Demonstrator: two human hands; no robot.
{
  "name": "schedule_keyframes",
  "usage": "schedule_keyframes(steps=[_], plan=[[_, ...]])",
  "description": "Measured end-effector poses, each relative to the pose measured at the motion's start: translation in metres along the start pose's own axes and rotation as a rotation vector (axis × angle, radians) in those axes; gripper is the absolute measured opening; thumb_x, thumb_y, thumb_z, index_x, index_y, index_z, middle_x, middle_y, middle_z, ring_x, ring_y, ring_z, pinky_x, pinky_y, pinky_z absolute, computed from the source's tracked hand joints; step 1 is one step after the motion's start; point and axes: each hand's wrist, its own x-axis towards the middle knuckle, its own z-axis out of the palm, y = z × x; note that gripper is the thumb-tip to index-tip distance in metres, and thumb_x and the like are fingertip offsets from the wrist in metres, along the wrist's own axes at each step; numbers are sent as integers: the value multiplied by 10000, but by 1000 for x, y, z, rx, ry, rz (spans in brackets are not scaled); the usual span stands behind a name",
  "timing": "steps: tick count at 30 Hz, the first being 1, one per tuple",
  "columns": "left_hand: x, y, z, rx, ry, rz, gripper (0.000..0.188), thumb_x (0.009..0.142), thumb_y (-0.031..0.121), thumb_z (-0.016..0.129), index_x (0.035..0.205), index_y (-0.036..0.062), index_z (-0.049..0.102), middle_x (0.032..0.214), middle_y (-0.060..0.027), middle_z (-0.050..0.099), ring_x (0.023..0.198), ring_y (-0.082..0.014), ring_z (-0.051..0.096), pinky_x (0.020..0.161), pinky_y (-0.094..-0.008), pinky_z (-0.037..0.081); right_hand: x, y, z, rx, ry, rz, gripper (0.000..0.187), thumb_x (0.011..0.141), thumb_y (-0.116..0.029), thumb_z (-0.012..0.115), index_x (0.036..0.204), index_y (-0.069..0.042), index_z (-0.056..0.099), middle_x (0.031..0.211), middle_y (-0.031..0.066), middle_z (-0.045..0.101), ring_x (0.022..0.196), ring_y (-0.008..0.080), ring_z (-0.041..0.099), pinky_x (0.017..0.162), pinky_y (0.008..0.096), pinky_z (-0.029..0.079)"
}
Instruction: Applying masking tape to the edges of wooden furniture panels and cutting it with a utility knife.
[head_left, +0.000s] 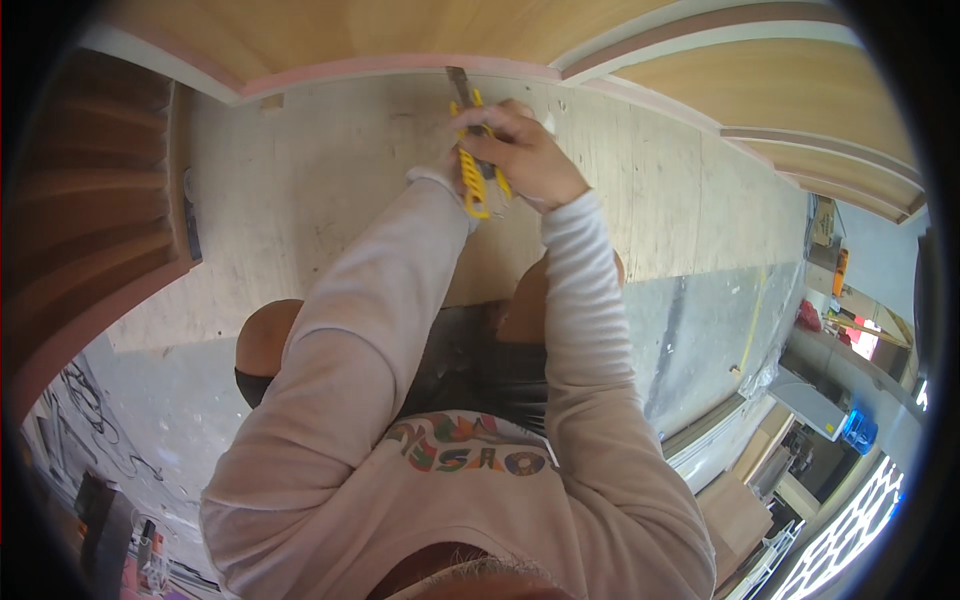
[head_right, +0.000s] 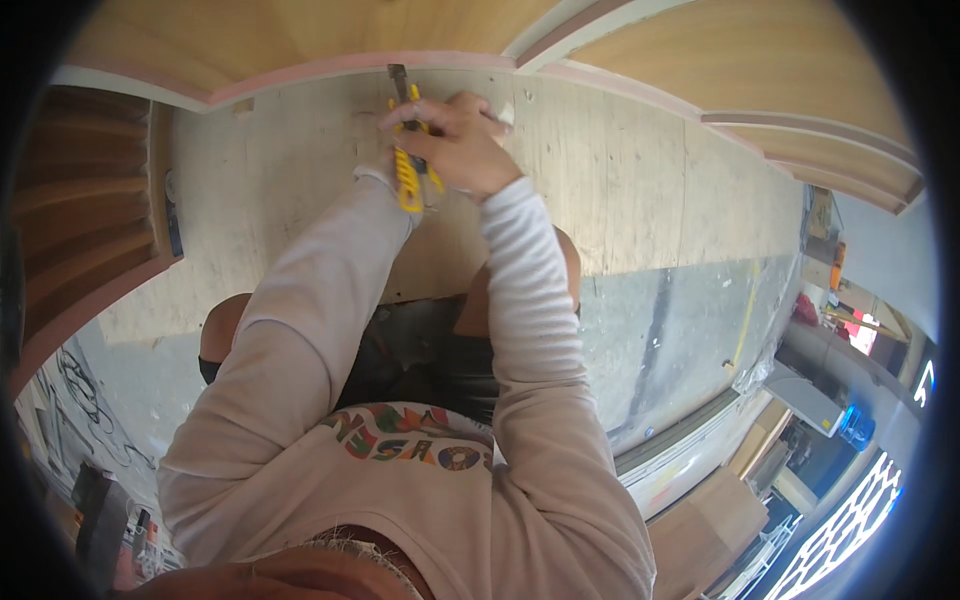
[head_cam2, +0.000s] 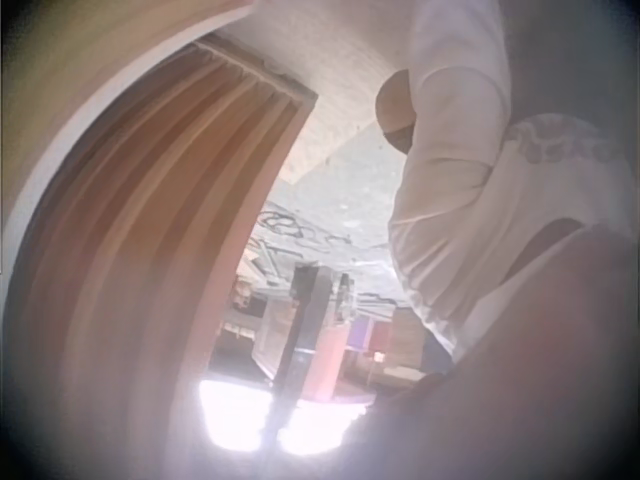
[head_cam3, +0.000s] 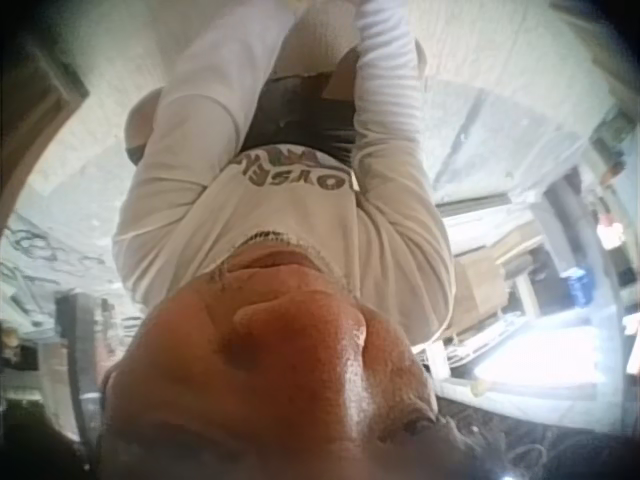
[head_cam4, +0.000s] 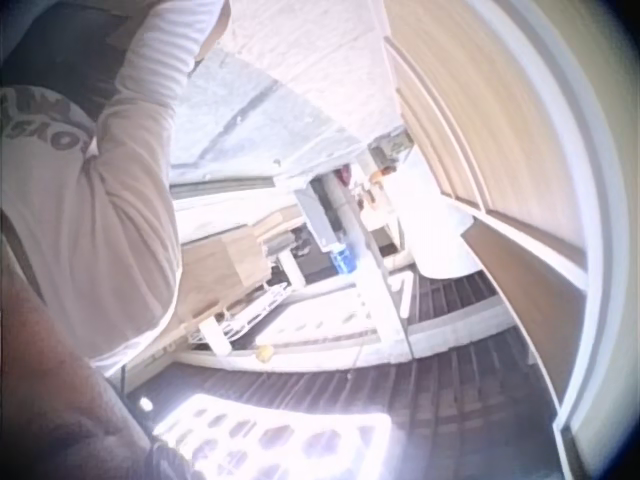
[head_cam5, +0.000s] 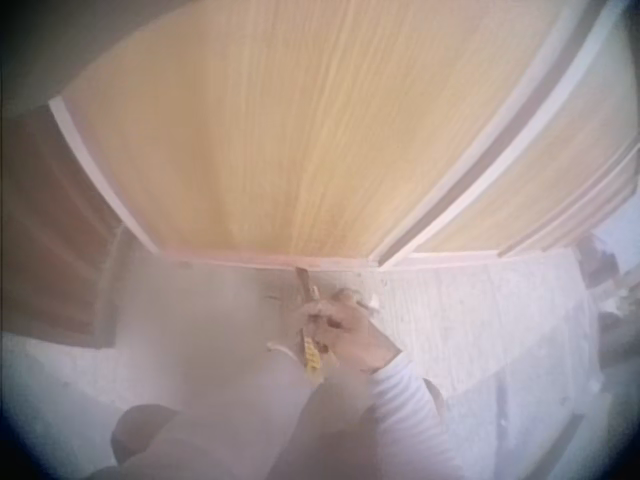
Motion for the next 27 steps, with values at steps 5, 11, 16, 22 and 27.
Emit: schedule_keyframes(steps=[5,11,16,22,27], plan=[[10,16,89,2243,-556,-481,174,712,176,685,777,46,588,1063,-112,546,922,-238,579,732,-314,469,-52,-8,-66,389,-273,307,198,866,1,511,1050,-27,579,880,99,601,783,164,594,728,289,488],[5,28,114,2152,-569,409,219,668,164,737,717,3,597,1130,-114,520,717,-208,604,665,-319,488,-88,-15,-89,542,-202,314,137,864,21,526,983,-3,590,827,61,588,750,128,565,673,270,471],[-4,4,119,2166,-446,304,201,682,165,736,738,16,613,1189,-109,482,715,-211,612,701,-335,494,-116,-7,-104,461,-201,308,134,857,26,526,971,-8,588,811,48,571,731,117,541,670,255,455],[-5,-2,117,2178,-229,362,201,670,156,743,729,13,615,1227,-134,446,683,-207,614,693,-330,502,-142,7,-121,413,-244,348,125,858,22,520,954,-22,587,808,39,566,719,116,528,661,262,445],[4,8,124,2305,-363,448,189,668,149,739,720,12,621,1234,-136,468,745,-197,622,671,-328,510,-149,20,-123,269,-192,323,128,859,-1,524,964,-37,590,774,60,571,688,124,529,641,268,443]])
